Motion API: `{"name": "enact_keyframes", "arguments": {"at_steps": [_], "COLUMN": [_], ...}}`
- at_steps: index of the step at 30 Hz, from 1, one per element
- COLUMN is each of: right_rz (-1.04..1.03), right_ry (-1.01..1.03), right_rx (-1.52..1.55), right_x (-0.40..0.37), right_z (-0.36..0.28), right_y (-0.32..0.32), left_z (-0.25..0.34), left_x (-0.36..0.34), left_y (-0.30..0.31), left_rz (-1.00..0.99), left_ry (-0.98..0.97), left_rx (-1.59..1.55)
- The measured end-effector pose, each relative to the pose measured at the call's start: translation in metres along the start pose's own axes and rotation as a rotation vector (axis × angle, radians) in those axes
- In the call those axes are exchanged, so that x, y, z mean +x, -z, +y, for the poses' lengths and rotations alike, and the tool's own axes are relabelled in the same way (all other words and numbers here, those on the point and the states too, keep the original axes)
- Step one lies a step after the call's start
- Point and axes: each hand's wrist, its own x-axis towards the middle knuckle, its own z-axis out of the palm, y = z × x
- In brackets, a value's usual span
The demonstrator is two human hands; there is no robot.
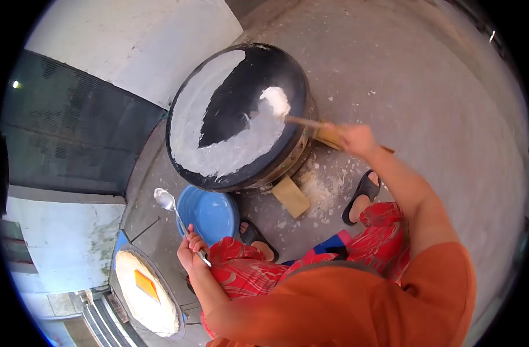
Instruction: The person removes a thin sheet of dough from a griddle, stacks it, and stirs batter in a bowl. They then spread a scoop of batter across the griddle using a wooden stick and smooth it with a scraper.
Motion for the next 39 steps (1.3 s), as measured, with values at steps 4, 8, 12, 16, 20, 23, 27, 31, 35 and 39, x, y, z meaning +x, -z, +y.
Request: {"name": "enact_keyframes", "arguments": {"at_steps": [4, 8, 12, 16, 20, 23, 27, 31, 35, 39], "right_rz": [0.205, -0.066, -0.063, 0.145, -0.089, -0.070, 0.054, -0.058, -0.108, -0.047], "right_ry": [-0.084, -0.240, 0.078, -0.036, -0.308, 0.071, -0.097, -0.362, -0.033, -0.185], "right_rx": [-0.131, 0.361, 0.149, -0.094, 0.307, 0.160, -0.095, 0.164, 0.151, -0.168], "right_x": [0.073, 0.070, 0.053, 0.136, 0.152, 0.120, 0.175, 0.213, 0.164, 0.202], "right_z": [0.022, -0.006, 0.060, 0.079, 0.035, 0.065, 0.097, 0.042, 0.079, 0.101], "right_y": [-0.007, -0.002, -0.002, -0.006, 0.001, 0.012, -0.008, -0.003, 0.013, 0.000], "left_z": [-0.003, -0.008, -0.008, -0.009, -0.007, -0.008, -0.009, -0.016, -0.012, -0.013], "left_x": [0.007, 0.011, 0.013, 0.020, 0.024, 0.026, 0.027, 0.028, 0.028, 0.031], "left_y": [-0.005, -0.013, -0.015, -0.015, -0.019, -0.019, -0.020, -0.029, -0.027, -0.025], "left_rz": [0.025, 0.068, 0.088, 0.076, 0.139, 0.113, 0.125, 0.146, 0.100, 0.093], "left_ry": [-0.010, -0.005, -0.034, -0.033, -0.050, -0.056, -0.075, -0.065, -0.038, -0.053], "left_rx": [0.005, -0.042, 0.011, 0.007, -0.009, -0.019, 0.025, 0.002, -0.037, -0.005]}}
